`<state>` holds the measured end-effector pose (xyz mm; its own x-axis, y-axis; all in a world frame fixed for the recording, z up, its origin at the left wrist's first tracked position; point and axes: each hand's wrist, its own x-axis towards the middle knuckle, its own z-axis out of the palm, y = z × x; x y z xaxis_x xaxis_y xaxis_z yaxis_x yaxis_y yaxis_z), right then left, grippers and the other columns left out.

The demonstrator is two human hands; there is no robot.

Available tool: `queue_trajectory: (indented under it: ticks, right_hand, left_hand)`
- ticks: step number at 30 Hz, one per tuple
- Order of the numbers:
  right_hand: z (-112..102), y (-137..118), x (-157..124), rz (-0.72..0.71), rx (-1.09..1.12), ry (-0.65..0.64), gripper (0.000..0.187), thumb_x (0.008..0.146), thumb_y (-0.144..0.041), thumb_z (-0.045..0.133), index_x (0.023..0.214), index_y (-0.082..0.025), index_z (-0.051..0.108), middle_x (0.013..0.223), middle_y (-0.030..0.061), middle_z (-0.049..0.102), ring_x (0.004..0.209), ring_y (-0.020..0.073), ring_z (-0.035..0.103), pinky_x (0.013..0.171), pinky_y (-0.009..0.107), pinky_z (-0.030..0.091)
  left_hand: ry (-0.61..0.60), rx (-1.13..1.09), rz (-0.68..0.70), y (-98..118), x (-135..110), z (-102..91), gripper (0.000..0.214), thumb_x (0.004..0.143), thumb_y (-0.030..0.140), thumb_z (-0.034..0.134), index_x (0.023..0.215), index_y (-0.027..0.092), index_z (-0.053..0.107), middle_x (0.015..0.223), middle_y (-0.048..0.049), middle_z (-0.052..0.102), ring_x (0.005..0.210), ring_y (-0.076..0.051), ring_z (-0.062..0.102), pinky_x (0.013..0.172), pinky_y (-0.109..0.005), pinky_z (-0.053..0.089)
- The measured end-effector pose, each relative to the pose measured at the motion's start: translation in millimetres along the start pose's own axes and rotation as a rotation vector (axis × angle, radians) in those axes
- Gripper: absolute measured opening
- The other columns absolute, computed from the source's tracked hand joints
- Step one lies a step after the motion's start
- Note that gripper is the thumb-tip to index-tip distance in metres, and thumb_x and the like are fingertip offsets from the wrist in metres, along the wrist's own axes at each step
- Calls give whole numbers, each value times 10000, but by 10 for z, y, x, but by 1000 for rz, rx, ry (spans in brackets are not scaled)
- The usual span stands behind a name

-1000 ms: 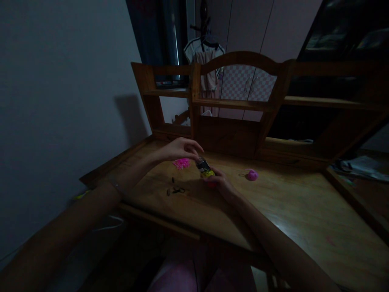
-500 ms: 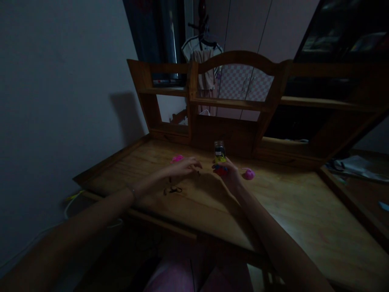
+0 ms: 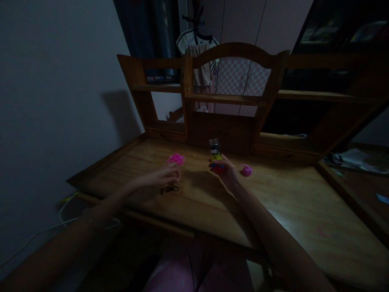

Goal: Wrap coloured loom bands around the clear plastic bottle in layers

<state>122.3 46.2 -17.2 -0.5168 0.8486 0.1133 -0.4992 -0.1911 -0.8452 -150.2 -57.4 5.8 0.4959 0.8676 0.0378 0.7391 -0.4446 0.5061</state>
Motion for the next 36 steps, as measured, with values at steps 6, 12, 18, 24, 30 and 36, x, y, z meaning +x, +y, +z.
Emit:
queue_trajectory:
  ticks: [6, 12, 18, 24, 30, 36]
  right_hand:
    - [24, 14, -32, 54, -41, -15, 291, 659, -190, 707, 946, -209, 665, 866, 16, 692, 708, 149, 627, 608, 247, 455]
    - [51, 28, -64, 70, -73, -36, 318, 662, -198, 714, 975, -202, 666, 882, 24, 696, 720, 150, 631, 620, 244, 456]
    - [41, 52, -54, 65, -83, -52, 309, 667, -203, 718, 972, -208, 671, 880, 23, 701, 730, 155, 634, 641, 255, 461]
    - [46, 101, -50, 64, -74, -52, 292, 669, -194, 719, 959, -206, 679, 862, 18, 700, 717, 146, 624, 638, 245, 459]
    - [45, 133, -49, 72, -69, -63, 287, 669, -195, 725, 952, -209, 682, 866, 17, 702, 712, 144, 617, 624, 243, 457]
    - [22, 155, -32, 66, -70, -65, 295, 668, -192, 723, 960, -203, 687, 861, 17, 696, 701, 140, 612, 629, 246, 460]
  left_hand:
    - [9, -18, -14, 131, -385, 189, 189, 961, 324, 481, 889, 188, 591, 1075, -53, 530, 1018, -185, 496, 937, -299, 404]
    - [74, 69, -52, 165, -268, 310, 226, 990, 331, 410, 915, 189, 569, 957, -49, 575, 910, -186, 518, 852, -308, 419]
    - [187, 10, -110, 113, -279, 226, 198, 979, 325, 411, 984, 196, 561, 963, -41, 607, 888, -181, 555, 810, -307, 435]
    - [199, -2, -195, 44, -445, 240, 222, 942, 330, 466, 1078, 198, 582, 1019, -59, 632, 917, -194, 581, 816, -327, 454]
    - [146, 58, -255, 42, -451, 391, 172, 908, 304, 516, 1008, 206, 615, 963, -38, 640, 926, -203, 580, 835, -331, 435]
    - [198, 160, -303, 37, -405, 361, 150, 862, 323, 583, 888, 187, 642, 941, -56, 643, 952, -227, 568, 866, -350, 424]
